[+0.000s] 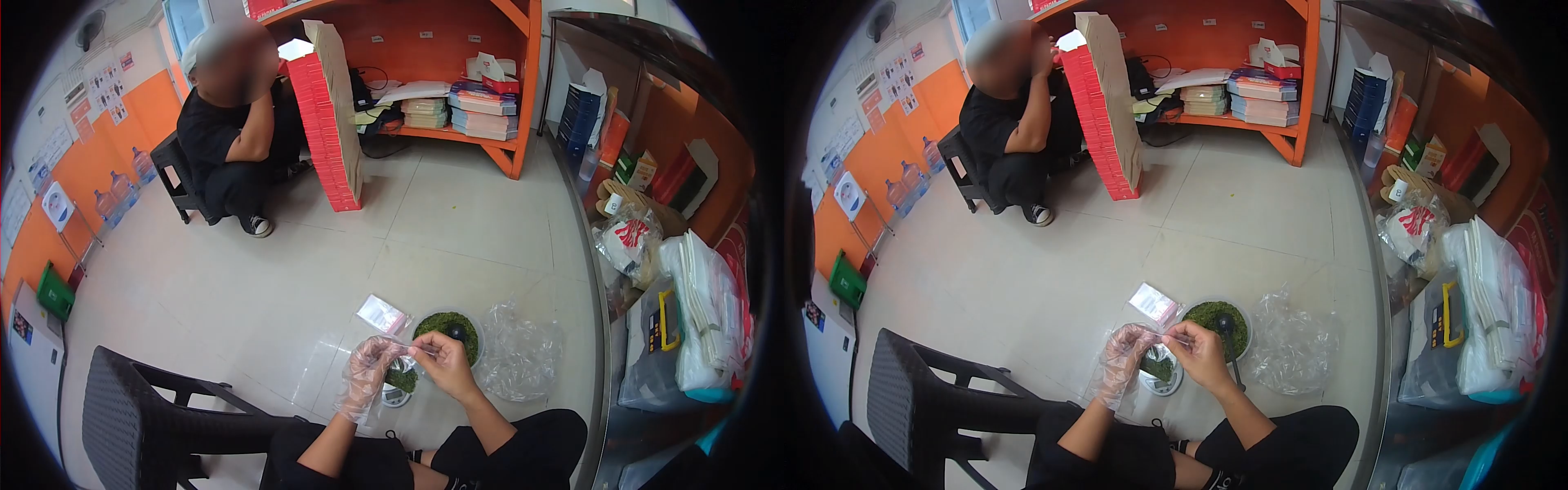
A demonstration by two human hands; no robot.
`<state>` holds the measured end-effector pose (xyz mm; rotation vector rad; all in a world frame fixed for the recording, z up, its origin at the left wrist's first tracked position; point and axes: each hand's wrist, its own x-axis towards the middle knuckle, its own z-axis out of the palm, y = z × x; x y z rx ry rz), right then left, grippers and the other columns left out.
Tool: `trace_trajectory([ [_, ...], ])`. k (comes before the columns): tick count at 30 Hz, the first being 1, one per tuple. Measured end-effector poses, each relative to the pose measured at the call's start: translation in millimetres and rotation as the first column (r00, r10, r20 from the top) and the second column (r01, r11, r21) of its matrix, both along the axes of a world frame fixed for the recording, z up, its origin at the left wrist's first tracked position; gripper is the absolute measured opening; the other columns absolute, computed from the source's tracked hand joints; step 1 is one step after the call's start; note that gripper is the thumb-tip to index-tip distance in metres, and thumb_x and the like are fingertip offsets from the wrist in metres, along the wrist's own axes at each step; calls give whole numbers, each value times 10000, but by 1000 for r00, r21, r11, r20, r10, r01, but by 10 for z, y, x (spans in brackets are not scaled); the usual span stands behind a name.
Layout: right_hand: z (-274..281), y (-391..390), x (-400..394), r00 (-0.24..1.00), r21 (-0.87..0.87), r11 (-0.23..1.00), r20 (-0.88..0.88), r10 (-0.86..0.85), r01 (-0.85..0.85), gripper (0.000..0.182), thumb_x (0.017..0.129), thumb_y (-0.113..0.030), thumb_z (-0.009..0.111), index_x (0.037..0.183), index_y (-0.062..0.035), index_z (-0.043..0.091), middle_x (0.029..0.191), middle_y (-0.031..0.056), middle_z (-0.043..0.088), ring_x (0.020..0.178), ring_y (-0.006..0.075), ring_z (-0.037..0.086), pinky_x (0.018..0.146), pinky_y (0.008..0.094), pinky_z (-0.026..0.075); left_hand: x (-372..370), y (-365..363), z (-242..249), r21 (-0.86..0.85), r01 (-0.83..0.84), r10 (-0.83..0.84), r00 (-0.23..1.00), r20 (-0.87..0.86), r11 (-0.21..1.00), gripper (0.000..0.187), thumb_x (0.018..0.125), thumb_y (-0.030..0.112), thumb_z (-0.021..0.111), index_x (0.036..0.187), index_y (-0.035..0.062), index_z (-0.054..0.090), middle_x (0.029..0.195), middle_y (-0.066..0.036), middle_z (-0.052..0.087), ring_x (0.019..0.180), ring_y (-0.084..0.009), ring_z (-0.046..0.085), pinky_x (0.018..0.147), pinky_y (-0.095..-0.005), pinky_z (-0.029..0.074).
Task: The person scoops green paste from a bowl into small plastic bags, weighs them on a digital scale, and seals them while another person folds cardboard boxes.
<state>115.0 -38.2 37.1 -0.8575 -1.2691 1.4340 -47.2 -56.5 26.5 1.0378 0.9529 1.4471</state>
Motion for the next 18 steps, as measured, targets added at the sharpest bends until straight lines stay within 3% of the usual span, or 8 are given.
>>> trace_trajectory([
  [3, -28, 6, 27, 997, 35, 999, 80, -16, 13, 98, 877, -14, 650, 956, 16, 600, 903, 16, 609, 843, 69, 575, 774, 228, 483, 6, -12, 78, -41, -3, 4, 1000, 14, 999, 52, 896, 39, 628, 937, 8, 623, 881, -58, 662, 807, -106, 619, 739, -242, 498],
  [8, 64, -30, -2, 998, 17, 1000, 67, -5, 4, 91, 876, -29, 652, 939, 16, 603, 897, 17, 616, 853, 66, 580, 770, 227, 483, -4, -14, 71, -54, -27, 27, 1000, -8, 998, 62, 893, 38, 634, 948, 12, 626, 869, -43, 650, 803, -97, 611, 725, -236, 493],
  [10, 92, -46, -19, 996, 18, 1000, 85, 2, -3, 86, 875, -33, 653, 928, 15, 605, 892, 15, 619, 852, 62, 581, 761, 225, 484, -4, -30, 90, -27, 61, -60, 998, 23, 998, 74, 892, 44, 640, 959, 15, 627, 868, -29, 646, 801, -86, 600, 708, -228, 486],
  [13, 104, -55, -24, 984, 103, 994, 168, -62, 45, 81, 869, -40, 663, 899, 15, 613, 857, 12, 628, 818, 53, 584, 726, 221, 488, -20, -36, 88, -96, 40, -41, 999, -11, 995, 86, 891, 45, 642, 972, 20, 625, 869, -23, 644, 784, -78, 593, 695, -223, 482],
  [15, 95, -45, -26, 970, 194, 976, 200, -137, 98, 95, 836, -53, 679, 869, 21, 629, 786, 57, 681, 732, 71, 637, 655, 236, 512, -10, -36, 86, -100, 37, -35, 999, 15, 994, 91, 891, 56, 647, 973, 23, 625, 867, -19, 642, 779, -75, 592, 694, -220, 480],
  [18, 66, -57, -47, 962, 198, 974, 227, -150, 105, 105, 831, -65, 681, 859, 22, 631, 788, 67, 681, 732, 86, 649, 652, 242, 514, -10, -47, 152, -113, 45, -41, 999, 35, 993, 108, 889, 83, 657, 976, 26, 626, 859, -15, 641, 766, -71, 592, 691, -217, 478],
])
